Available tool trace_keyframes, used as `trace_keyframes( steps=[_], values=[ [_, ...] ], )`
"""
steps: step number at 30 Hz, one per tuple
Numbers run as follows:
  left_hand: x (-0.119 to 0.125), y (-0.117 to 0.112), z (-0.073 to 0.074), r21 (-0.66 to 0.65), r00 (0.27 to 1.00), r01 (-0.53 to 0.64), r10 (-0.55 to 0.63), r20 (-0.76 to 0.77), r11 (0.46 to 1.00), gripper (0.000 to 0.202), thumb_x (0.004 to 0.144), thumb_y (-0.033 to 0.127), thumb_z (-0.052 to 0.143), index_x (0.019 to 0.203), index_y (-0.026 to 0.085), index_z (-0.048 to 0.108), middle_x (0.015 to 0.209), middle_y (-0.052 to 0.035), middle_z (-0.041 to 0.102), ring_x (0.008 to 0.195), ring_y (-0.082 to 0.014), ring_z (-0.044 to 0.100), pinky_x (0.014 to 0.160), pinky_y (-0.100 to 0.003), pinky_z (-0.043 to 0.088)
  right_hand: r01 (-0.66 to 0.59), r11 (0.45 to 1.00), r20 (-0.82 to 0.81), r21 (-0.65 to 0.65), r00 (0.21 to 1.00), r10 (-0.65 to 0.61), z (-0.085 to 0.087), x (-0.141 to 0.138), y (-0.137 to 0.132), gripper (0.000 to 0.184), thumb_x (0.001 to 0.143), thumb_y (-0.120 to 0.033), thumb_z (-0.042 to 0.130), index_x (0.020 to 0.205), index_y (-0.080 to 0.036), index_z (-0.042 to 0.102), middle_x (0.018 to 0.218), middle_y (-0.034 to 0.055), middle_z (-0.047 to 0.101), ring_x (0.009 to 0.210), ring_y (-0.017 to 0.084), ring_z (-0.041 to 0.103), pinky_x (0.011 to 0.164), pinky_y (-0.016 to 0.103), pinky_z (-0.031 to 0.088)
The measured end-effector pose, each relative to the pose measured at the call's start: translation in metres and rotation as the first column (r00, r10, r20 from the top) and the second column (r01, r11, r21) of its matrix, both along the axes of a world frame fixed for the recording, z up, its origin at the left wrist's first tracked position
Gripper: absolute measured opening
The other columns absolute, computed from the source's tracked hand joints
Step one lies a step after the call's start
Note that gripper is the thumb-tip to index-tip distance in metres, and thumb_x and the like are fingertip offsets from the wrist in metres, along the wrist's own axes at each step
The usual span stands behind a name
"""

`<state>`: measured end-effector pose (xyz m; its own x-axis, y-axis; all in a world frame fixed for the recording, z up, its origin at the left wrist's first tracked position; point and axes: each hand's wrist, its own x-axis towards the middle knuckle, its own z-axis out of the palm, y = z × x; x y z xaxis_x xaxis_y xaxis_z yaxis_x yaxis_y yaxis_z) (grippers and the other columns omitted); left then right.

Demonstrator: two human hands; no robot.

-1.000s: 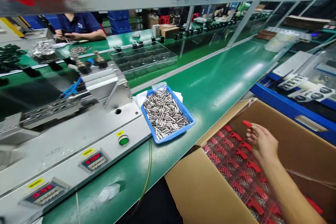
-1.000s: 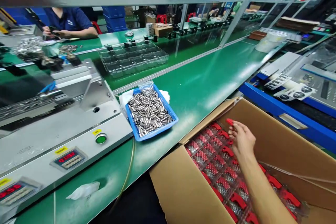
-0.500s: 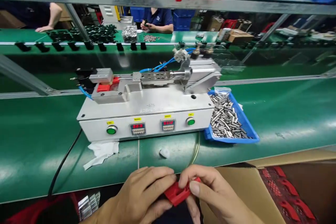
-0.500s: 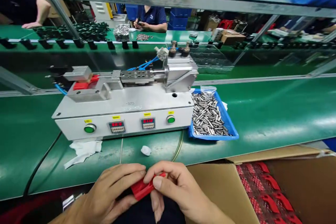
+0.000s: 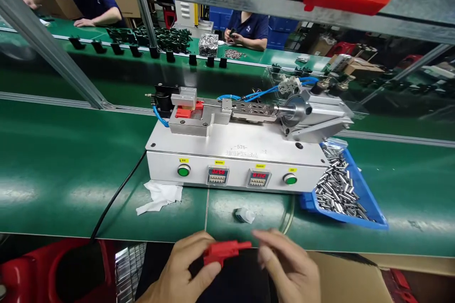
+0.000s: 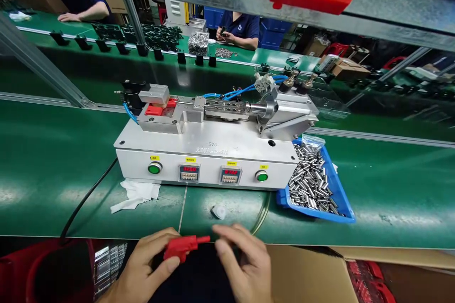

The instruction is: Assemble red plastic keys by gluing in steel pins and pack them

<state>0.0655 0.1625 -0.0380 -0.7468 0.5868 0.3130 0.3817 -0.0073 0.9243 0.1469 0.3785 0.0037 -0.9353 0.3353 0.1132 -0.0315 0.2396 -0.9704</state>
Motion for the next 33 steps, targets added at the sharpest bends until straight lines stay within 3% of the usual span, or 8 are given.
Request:
trace_keyframes(
  steps=[3,6,11,16,18,23,28,33],
  values=[
    [-0.004,-0.009,-0.011,-0.021,0.954,-0.066,0.069,0.292,0.998,0.032,0.108,0.043,0.061,0.110,0.020,0.083,0.099,-0.0099,0.078,0.089,-0.0224,0.074,0.077,-0.025,0.061,0.232,0.930,-0.163,0.284,0.968,-0.192,-0.015,-0.007,0.021,0.043,0.095,-0.037,0.079,0.136,-0.029,0.072,0.097,0.0060,0.071,0.082,0.020,0.066,0.074,0.032,0.059],
    [-0.009,-0.011,-0.017,0.008,0.854,-0.128,0.106,0.509,0.992,0.037,0.105,0.048,0.064,0.120,0.020,0.083,0.112,-0.0119,0.079,0.100,-0.0266,0.073,0.085,-0.029,0.062,0.161,0.903,-0.085,0.399,0.987,-0.138,-0.037,-0.018,0.032,0.058,0.093,-0.040,0.079,0.148,-0.028,0.062,0.121,0.0107,0.071,0.098,0.024,0.071,0.077,0.033,0.062],
    [-0.010,-0.007,-0.012,0.059,0.776,-0.115,0.052,0.629,0.992,0.045,0.101,0.051,0.071,0.133,0.020,0.077,0.106,-0.0090,0.077,0.094,-0.0233,0.070,0.086,-0.029,0.060,0.035,0.912,-0.035,0.408,0.999,-0.023,-0.064,-0.028,0.020,0.027,0.101,-0.039,0.069,0.121,-0.024,0.075,0.113,0.0121,0.075,0.101,0.027,0.074,0.088,0.038,0.064],
    [-0.007,0.003,0.001,0.098,0.752,-0.177,0.071,0.656,0.979,0.041,0.096,0.052,0.077,0.121,0.019,0.082,0.086,-0.0038,0.070,0.075,-0.0165,0.063,0.070,-0.023,0.057,0.011,0.971,0.052,0.237,0.998,-0.024,-0.052,-0.029,0.011,0.028,0.105,-0.046,0.063,0.118,-0.023,0.074,0.121,0.0118,0.077,0.110,0.028,0.074,0.094,0.038,0.063],
    [-0.007,0.007,0.006,0.123,0.727,-0.211,0.072,0.683,0.970,0.039,0.095,0.052,0.080,0.116,0.019,0.083,0.079,-0.0015,0.064,0.068,-0.0139,0.060,0.064,-0.021,0.055,0.004,0.988,0.082,0.153,0.996,-0.016,-0.041,-0.026,0.012,0.031,0.104,-0.049,0.063,0.117,-0.023,0.074,0.113,0.0099,0.078,0.102,0.025,0.075,0.089,0.034,0.063],
    [-0.010,0.010,0.009,0.139,0.680,-0.208,0.041,0.732,0.968,0.039,0.094,0.050,0.082,0.118,0.021,0.083,0.081,-0.0028,0.070,0.070,-0.0138,0.064,0.069,-0.022,0.056,0.102,0.992,0.036,-0.073,0.994,-0.099,-0.021,-0.018,0.011,0.039,0.106,-0.056,0.061,0.130,-0.026,0.066,0.083,0.0027,0.069,0.071,0.018,0.064,0.067,0.029,0.058],
    [-0.012,0.013,0.008,0.113,0.671,-0.250,0.088,0.736,0.962,0.038,0.090,0.051,0.085,0.114,0.021,0.083,0.089,-0.0051,0.073,0.076,-0.0145,0.061,0.069,-0.020,0.054,0.255,0.879,0.024,-0.403,0.963,-0.268,-0.012,-0.032,0.002,0.039,0.093,-0.058,0.079,0.111,-0.028,0.062,0.066,-0.0041,0.057,0.057,0.014,0.054,0.050,0.022,0.043],
    [-0.013,0.015,0.007,0.121,0.669,-0.272,0.097,0.737,0.955,0.035,0.091,0.047,0.084,0.115,0.021,0.081,0.091,-0.0049,0.074,0.078,-0.0154,0.063,0.070,-0.021,0.056,0.343,0.757,0.087,-0.557,0.930,-0.357,-0.004,-0.048,-0.004,0.048,0.082,-0.064,0.086,0.101,-0.026,0.064,0.059,-0.0085,0.041,0.052,0.010,0.040,0.047,0.020,0.035]
  ],
)
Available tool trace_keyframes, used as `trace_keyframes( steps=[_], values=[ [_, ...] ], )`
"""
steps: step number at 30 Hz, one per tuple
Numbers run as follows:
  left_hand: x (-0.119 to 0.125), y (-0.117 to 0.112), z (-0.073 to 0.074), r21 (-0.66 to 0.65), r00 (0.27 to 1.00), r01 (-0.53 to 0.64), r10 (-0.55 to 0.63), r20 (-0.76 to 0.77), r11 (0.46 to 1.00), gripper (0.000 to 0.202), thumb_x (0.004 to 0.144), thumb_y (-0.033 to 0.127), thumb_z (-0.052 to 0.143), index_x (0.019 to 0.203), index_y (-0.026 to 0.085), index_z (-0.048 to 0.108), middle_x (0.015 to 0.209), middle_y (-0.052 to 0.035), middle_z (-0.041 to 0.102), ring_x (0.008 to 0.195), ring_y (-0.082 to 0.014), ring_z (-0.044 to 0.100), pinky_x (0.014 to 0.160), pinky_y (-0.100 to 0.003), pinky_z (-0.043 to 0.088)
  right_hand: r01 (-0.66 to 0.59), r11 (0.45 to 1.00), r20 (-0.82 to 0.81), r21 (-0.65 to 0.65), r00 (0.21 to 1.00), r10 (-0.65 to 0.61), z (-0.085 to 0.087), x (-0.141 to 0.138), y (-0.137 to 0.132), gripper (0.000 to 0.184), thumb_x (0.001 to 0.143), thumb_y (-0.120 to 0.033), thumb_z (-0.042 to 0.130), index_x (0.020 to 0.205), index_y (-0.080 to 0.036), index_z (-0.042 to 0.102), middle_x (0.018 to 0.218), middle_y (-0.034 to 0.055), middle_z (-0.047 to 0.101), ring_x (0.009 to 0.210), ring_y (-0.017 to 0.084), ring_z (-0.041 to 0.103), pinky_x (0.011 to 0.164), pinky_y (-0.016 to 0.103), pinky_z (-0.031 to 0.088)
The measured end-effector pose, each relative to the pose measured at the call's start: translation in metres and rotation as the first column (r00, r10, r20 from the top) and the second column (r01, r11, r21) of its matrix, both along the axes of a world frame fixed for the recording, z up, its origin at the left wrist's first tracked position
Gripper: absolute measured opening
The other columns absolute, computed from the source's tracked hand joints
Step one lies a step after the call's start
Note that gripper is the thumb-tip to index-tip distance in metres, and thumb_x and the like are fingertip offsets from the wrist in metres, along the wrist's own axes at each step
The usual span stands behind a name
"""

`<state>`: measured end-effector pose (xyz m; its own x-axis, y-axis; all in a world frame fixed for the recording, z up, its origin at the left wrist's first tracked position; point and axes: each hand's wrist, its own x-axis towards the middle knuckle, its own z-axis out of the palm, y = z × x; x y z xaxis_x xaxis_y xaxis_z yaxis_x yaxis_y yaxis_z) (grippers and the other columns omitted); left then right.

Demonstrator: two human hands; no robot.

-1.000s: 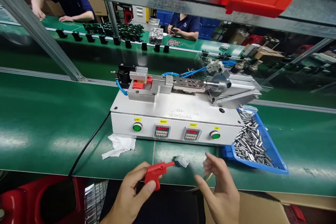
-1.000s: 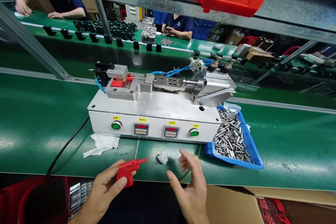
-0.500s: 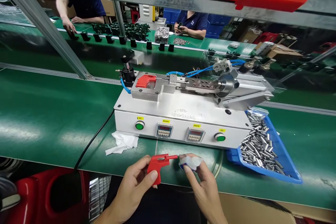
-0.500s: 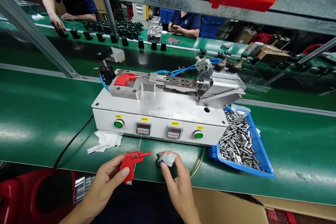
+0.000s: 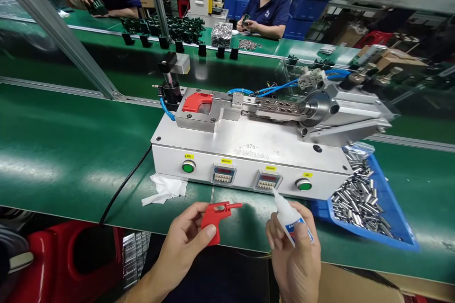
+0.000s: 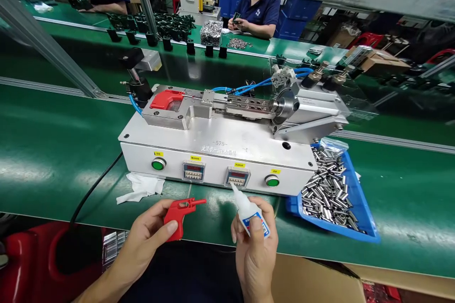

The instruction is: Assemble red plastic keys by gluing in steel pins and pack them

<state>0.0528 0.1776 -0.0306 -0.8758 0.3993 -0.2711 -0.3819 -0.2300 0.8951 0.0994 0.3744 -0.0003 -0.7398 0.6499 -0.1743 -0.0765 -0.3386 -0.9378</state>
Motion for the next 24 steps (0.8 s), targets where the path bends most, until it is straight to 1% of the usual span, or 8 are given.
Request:
trace_keyframes(
  steps=[2,5,8,12,14,16,19,24],
  values=[
    [-0.001,-0.001,0.000,-0.019,1.000,0.006,-0.006,-0.009,1.000,0.036,0.091,0.048,0.084,0.114,0.020,0.081,0.091,-0.0052,0.074,0.078,-0.0162,0.064,0.071,-0.022,0.057,-0.014,0.999,-0.013,-0.044,1.000,0.013,0.001,0.000,-0.001,0.048,0.081,-0.063,0.087,0.102,-0.026,0.064,0.059,-0.0092,0.038,0.052,0.010,0.037,0.048,0.021,0.035],
    [-0.002,-0.003,-0.002,-0.063,0.999,-0.014,0.012,-0.032,0.998,0.038,0.093,0.049,0.081,0.117,0.019,0.080,0.096,-0.0072,0.076,0.081,-0.0177,0.067,0.072,-0.023,0.058,-0.047,0.997,-0.057,-0.067,0.997,0.043,-0.001,0.003,-0.002,0.048,0.079,-0.063,0.089,0.100,-0.027,0.066,0.060,-0.0094,0.035,0.051,0.009,0.033,0.047,0.021,0.033],
    [-0.003,-0.004,-0.003,-0.080,0.999,-0.024,0.021,-0.042,0.996,0.039,0.093,0.048,0.082,0.119,0.020,0.080,0.102,-0.0079,0.077,0.084,-0.0187,0.069,0.073,-0.024,0.058,-0.039,0.992,-0.089,-0.120,0.996,0.029,-0.002,0.005,0.000,0.046,0.078,-0.063,0.090,0.098,-0.027,0.070,0.064,-0.0089,0.035,0.051,0.007,0.025,0.045,0.021,0.030],
    [-0.005,-0.001,0.002,-0.067,0.998,-0.016,0.012,-0.066,0.998,0.034,0.091,0.048,0.083,0.108,0.019,0.081,0.091,-0.0059,0.076,0.079,-0.0179,0.068,0.069,-0.023,0.057,-0.081,0.966,-0.079,-0.247,0.995,0.063,-0.001,-0.001,0.002,0.044,0.086,-0.066,0.082,0.093,-0.024,0.069,0.066,-0.0083,0.033,0.052,0.009,0.022,0.044,0.022,0.032],
    [-0.006,0.000,0.005,-0.064,0.997,-0.021,0.016,-0.079,0.998,0.032,0.091,0.048,0.083,0.102,0.018,0.080,0.084,-0.0043,0.075,0.074,-0.0160,0.065,0.066,-0.021,0.055,-0.090,0.960,-0.081,-0.267,0.994,0.071,0.000,-0.005,0.003,0.045,0.090,-0.067,0.077,0.089,-0.023,0.066,0.065,-0.0084,0.032,0.051,0.009,0.024,0.044,0.023,0.035],
    [-0.007,0.001,0.009,-0.075,0.995,-0.031,0.024,-0.094,0.997,0.030,0.091,0.047,0.083,0.100,0.018,0.079,0.080,-0.0026,0.073,0.070,-0.0140,0.062,0.064,-0.020,0.054,-0.073,0.963,-0.077,-0.258,0.996,0.055,0.001,-0.008,0.001,0.047,0.091,-0.067,0.076,0.087,-0.023,0.064,0.065,-0.0082,0.034,0.051,0.009,0.029,0.045,0.023,0.037],
    [-0.006,0.002,0.013,-0.122,0.993,-0.033,0.019,-0.120,0.992,0.027,0.091,0.044,0.082,0.100,0.019,0.078,0.080,-0.0016,0.073,0.067,-0.0125,0.061,0.064,-0.019,0.053,-0.034,0.980,-0.067,-0.198,0.998,0.021,0.002,-0.010,-0.005,0.049,0.087,-0.069,0.079,0.087,-0.023,0.063,0.062,-0.0081,0.038,0.050,0.009,0.034,0.047,0.023,0.039],
    [-0.006,0.002,0.016,-0.149,0.984,-0.058,0.031,-0.175,0.987,0.023,0.091,0.039,0.081,0.096,0.018,0.076,0.082,-0.0025,0.074,0.069,-0.0140,0.064,0.066,-0.020,0.055,0.053,0.999,-0.069,-0.001,0.996,-0.053,0.002,-0.010,-0.016,0.045,0.085,-0.063,0.082,0.085,-0.021,0.065,0.063,-0.0064,0.046,0.048,0.008,0.039,0.047,0.023,0.039]
  ],
)
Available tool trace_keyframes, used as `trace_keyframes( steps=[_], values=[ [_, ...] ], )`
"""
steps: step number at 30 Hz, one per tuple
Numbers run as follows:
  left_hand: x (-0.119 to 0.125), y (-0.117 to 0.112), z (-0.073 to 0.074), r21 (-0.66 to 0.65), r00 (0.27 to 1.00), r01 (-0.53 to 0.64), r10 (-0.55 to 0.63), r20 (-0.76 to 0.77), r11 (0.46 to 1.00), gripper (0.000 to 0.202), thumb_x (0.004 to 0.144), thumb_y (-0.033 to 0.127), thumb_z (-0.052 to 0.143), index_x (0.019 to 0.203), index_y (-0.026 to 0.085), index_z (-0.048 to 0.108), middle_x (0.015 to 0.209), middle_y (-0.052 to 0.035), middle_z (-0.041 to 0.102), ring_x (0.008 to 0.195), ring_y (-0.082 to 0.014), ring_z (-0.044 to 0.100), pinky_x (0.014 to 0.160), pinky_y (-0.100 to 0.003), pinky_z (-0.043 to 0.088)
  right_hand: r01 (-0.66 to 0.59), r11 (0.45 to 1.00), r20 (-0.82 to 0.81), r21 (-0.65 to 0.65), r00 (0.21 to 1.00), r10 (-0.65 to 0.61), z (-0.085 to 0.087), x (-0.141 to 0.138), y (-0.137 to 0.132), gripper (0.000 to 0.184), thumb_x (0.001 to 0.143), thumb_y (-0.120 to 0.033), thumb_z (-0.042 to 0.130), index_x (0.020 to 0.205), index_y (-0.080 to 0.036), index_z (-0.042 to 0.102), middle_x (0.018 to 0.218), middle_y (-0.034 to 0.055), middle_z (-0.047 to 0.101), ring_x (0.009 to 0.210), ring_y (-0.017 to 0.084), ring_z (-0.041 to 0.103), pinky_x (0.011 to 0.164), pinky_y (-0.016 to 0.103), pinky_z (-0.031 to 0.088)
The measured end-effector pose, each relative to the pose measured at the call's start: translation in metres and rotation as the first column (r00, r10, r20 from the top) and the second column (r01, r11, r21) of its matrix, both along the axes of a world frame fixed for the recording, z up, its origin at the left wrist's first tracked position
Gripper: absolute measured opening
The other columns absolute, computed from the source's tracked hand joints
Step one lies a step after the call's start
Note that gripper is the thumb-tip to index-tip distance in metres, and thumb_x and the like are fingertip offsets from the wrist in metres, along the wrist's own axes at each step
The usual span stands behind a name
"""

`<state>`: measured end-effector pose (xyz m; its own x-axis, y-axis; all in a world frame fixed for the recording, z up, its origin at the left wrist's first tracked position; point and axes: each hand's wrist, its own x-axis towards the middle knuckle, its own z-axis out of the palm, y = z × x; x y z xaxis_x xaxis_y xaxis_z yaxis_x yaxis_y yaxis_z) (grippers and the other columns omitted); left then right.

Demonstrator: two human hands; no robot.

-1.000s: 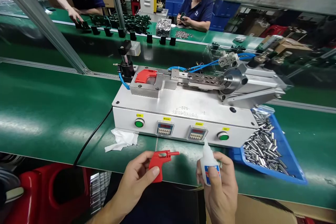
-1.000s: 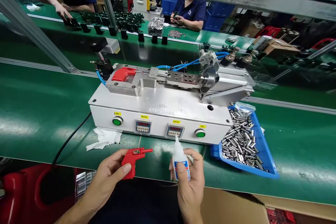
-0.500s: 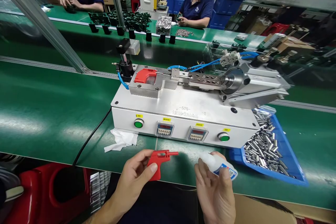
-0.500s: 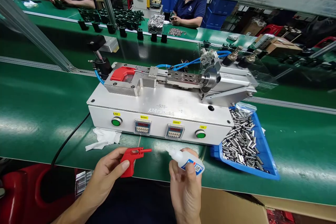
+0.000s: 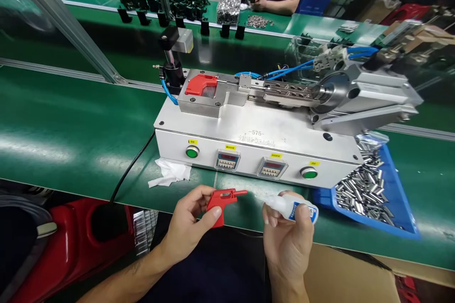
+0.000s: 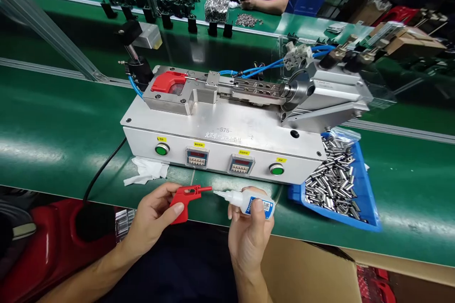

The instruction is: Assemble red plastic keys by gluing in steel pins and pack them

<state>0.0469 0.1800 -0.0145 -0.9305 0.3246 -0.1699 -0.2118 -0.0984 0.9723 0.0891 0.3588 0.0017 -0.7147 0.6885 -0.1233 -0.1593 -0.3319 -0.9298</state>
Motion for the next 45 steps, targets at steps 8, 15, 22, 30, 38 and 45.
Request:
trace_keyframes(
  steps=[8,15,22,30,38,45],
  values=[
    [0.001,-0.002,0.000,-0.059,0.999,-0.003,0.000,-0.044,0.998,0.018,0.092,0.034,0.078,0.100,0.017,0.076,0.086,-0.0035,0.076,0.073,-0.0158,0.068,0.069,-0.022,0.057,0.067,0.983,-0.011,0.170,0.998,-0.066,-0.008,0.002,-0.001,0.040,0.084,-0.056,0.085,0.084,-0.020,0.067,0.068,-0.0034,0.056,0.048,0.010,0.050,0.046,0.024,0.043],
    [0.002,-0.004,-0.005,-0.070,0.999,0.000,-0.002,-0.040,0.998,0.019,0.094,0.034,0.078,0.103,0.018,0.077,0.091,-0.0037,0.077,0.076,-0.0163,0.069,0.071,-0.022,0.057,0.088,0.956,0.012,0.279,0.995,-0.095,-0.016,0.001,-0.002,0.039,0.085,-0.054,0.083,0.084,-0.020,0.064,0.067,-0.0029,0.058,0.048,0.010,0.050,0.046,0.025,0.042],
    [0.001,-0.004,-0.007,-0.067,0.999,0.010,-0.014,-0.048,0.998,0.016,0.095,0.032,0.077,0.103,0.018,0.076,0.088,-0.0026,0.076,0.074,-0.0154,0.068,0.070,-0.021,0.057,0.084,0.957,0.000,0.278,0.996,-0.088,-0.020,0.001,0.001,0.036,0.086,-0.052,0.083,0.085,-0.020,0.065,0.068,-0.0032,0.059,0.047,0.010,0.049,0.047,0.025,0.043],
    [0.000,-0.003,-0.007,-0.085,0.999,0.009,-0.013,-0.052,0.996,0.019,0.095,0.035,0.078,0.102,0.017,0.076,0.087,-0.0034,0.074,0.073,-0.0161,0.066,0.069,-0.023,0.057,0.078,0.943,0.026,0.322,0.995,-0.092,-0.022,0.003,0.001,0.037,0.086,-0.053,0.082,0.086,-0.020,0.066,0.066,-0.0031,0.058,0.048,0.011,0.050,0.046,0.026,0.044],
    [0.001,-0.003,-0.008,-0.056,0.998,0.017,-0.020,-0.059,0.998,0.014,0.096,0.031,0.078,0.104,0.020,0.076,0.089,-0.0013,0.076,0.076,-0.0144,0.069,0.071,-0.020,0.056,0.083,0.946,-0.017,0.313,0.997,-0.082,-0.025,0.004,0.001,0.031,0.088,-0.048,0.082,0.087,-0.020,0.068,0.067,-0.0031,0.059,0.047,0.011,0.050,0.046,0.026,0.043],
    [-0.002,-0.004,-0.009,-0.052,1.000,0.008,-0.009,-0.014,0.999,0.020,0.095,0.037,0.079,0.103,0.019,0.078,0.087,-0.0026,0.075,0.072,-0.0148,0.066,0.066,-0.020,0.055,-0.025,0.973,0.018,0.229,1.000,0.021,-0.024,0.008,0.008,0.039,0.087,-0.059,0.080,0.091,-0.022,0.069,0.071,-0.0011,0.062,0.053,0.014,0.056,0.053,0.029,0.048]
  ],
)
